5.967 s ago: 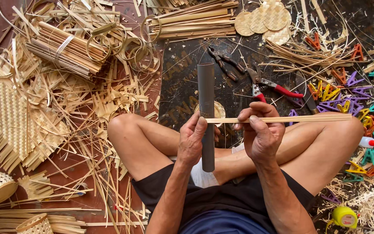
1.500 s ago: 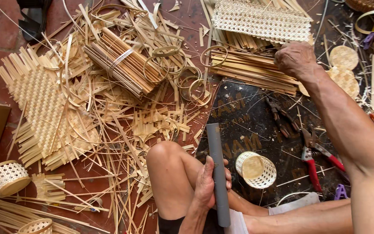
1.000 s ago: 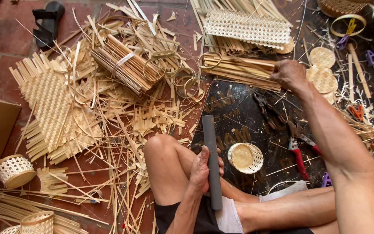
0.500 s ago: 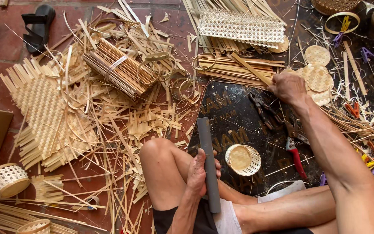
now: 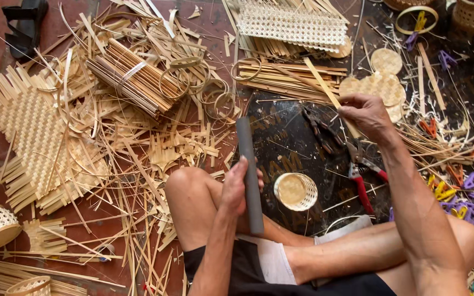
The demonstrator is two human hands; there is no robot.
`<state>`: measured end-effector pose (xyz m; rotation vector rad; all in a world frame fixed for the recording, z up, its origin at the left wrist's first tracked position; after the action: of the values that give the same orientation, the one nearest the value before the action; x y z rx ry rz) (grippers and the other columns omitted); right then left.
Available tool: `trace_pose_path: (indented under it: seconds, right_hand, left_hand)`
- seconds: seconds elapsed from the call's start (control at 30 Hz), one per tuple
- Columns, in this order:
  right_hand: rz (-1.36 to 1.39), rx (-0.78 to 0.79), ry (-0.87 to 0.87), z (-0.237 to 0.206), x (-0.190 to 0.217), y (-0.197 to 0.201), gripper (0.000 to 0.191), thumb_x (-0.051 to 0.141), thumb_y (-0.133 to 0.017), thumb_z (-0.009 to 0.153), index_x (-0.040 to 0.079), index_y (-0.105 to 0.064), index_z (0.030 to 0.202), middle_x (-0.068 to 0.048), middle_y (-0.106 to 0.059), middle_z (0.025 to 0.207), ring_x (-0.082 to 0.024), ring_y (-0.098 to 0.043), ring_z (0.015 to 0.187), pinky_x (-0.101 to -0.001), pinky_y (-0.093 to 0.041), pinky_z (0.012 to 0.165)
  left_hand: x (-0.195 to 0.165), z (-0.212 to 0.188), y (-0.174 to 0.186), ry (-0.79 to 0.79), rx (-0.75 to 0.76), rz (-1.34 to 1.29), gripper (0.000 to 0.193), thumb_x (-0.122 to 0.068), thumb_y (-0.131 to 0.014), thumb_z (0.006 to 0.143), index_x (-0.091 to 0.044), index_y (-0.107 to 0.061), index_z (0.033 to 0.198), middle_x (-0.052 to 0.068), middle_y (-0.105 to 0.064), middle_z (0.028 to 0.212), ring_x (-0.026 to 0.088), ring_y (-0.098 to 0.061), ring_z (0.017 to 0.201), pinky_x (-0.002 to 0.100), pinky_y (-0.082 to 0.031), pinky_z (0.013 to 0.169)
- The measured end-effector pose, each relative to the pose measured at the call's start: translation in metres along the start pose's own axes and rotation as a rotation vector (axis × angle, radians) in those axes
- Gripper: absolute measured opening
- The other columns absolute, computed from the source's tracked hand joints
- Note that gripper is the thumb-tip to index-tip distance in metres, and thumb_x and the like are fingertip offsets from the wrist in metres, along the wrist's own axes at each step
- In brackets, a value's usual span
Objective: The person sits on the floor assembling a small woven bamboo basket, fitting a woven circular base into a rim and tucking bamboo strips around the edge. They use pliers to trim and grip strips, bend a long bamboo strip by hand, and press a strip around the basket using a metal tube.
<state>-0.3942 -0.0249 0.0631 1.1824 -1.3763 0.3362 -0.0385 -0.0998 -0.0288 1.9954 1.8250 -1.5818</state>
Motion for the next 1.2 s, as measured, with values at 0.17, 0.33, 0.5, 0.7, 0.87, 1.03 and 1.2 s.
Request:
trace_pose_path:
  seconds: [0.17,0.33,0.5,0.7,0.87,1.03,1.2]
  right_hand:
    - [-0.181,-0.099,-0.138,-0.021,-0.029,-0.015,0.018,0.016,-0.07,0.095,0.004,-0.075,0.108,-0.01,-0.071,0.08,-0.02,-0.063,0.065,-0.0339,-0.05,0.053]
    - [-1.029,-0.289,0.342,-0.018,-0.01,-0.022,0.023,0.013,-0.059,0.101,0.006,-0.059,0.079,-0.008,-0.058,0.068,-0.017,-0.053,0.057,-0.0315,-0.041,0.045]
    - [-1.087,-0.321,0.523,0.008,0.02,-0.02,0.03,0.01,-0.052,0.107,0.009,-0.048,0.077,-0.004,-0.048,0.062,-0.016,-0.043,0.049,-0.0354,-0.037,0.039]
    - [-0.931,-0.13,0.406,0.042,0.041,-0.033,0.028,0.024,-0.058,0.107,0.006,-0.052,0.086,-0.008,-0.054,0.059,-0.02,-0.048,0.046,-0.0361,-0.038,0.04]
    - [-0.635,-0.24,0.444,0.04,0.053,-0.019,0.013,0.011,-0.061,0.108,0.003,-0.058,0.1,-0.006,-0.063,0.075,-0.018,-0.056,0.054,-0.035,-0.046,0.042]
    - [0.325,-0.317,0.367,-0.01,0.051,0.009,0.03,-0.002,-0.062,0.096,-0.002,-0.057,0.125,-0.011,-0.065,0.087,-0.02,-0.068,0.073,-0.0355,-0.063,0.062]
    - [1.161,-0.154,0.298,-0.107,0.039,-0.037,0.013,-0.008,-0.06,0.101,-0.006,-0.063,0.114,-0.014,-0.066,0.092,-0.024,-0.072,0.083,-0.0425,-0.066,0.083]
  left_hand:
    - [-0.012,0.046,-0.01,-0.152,-0.128,0.341,0.034,-0.037,-0.068,0.1,-0.004,-0.063,0.106,0.002,-0.063,0.079,0.011,-0.06,0.06,0.027,-0.051,0.05]
    - [-0.018,0.056,-0.012,-0.167,-0.122,0.203,0.032,-0.037,-0.069,0.096,-0.006,-0.062,0.098,0.002,-0.063,0.076,0.012,-0.062,0.057,0.027,-0.051,0.047]
    - [-0.012,0.045,-0.009,-0.17,-0.099,0.185,0.035,-0.04,-0.07,0.095,-0.006,-0.065,0.102,0.003,-0.066,0.079,0.011,-0.063,0.058,0.026,-0.052,0.051]
    - [-0.009,0.048,-0.009,-0.151,-0.153,0.233,0.036,-0.039,-0.069,0.095,-0.005,-0.065,0.103,0.003,-0.066,0.078,0.011,-0.063,0.058,0.027,-0.053,0.05]
    - [-0.011,0.054,-0.011,-0.157,-0.095,0.219,0.042,-0.044,-0.067,0.095,-0.005,-0.064,0.109,0.004,-0.067,0.08,0.011,-0.064,0.059,0.026,-0.053,0.051]
    - [-0.029,0.04,-0.028,-0.164,0.008,0.219,0.05,-0.05,-0.063,0.096,-0.004,-0.061,0.115,0.005,-0.068,0.087,0.011,-0.066,0.066,0.028,-0.056,0.054]
    - [-0.033,-0.017,-0.071,-0.213,0.156,0.38,0.068,-0.061,-0.056,0.092,-0.018,-0.05,0.144,0.002,-0.069,0.094,0.006,-0.063,0.072,0.023,-0.055,0.06]
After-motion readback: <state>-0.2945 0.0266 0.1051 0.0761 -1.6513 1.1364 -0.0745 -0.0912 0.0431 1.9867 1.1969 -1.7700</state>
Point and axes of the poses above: each hand's wrist, its own z-axis towards the middle knuckle, its own y-axis out of the back of the hand, x = y × z, the point moved 6 cm from there along z, towards the middle knuckle
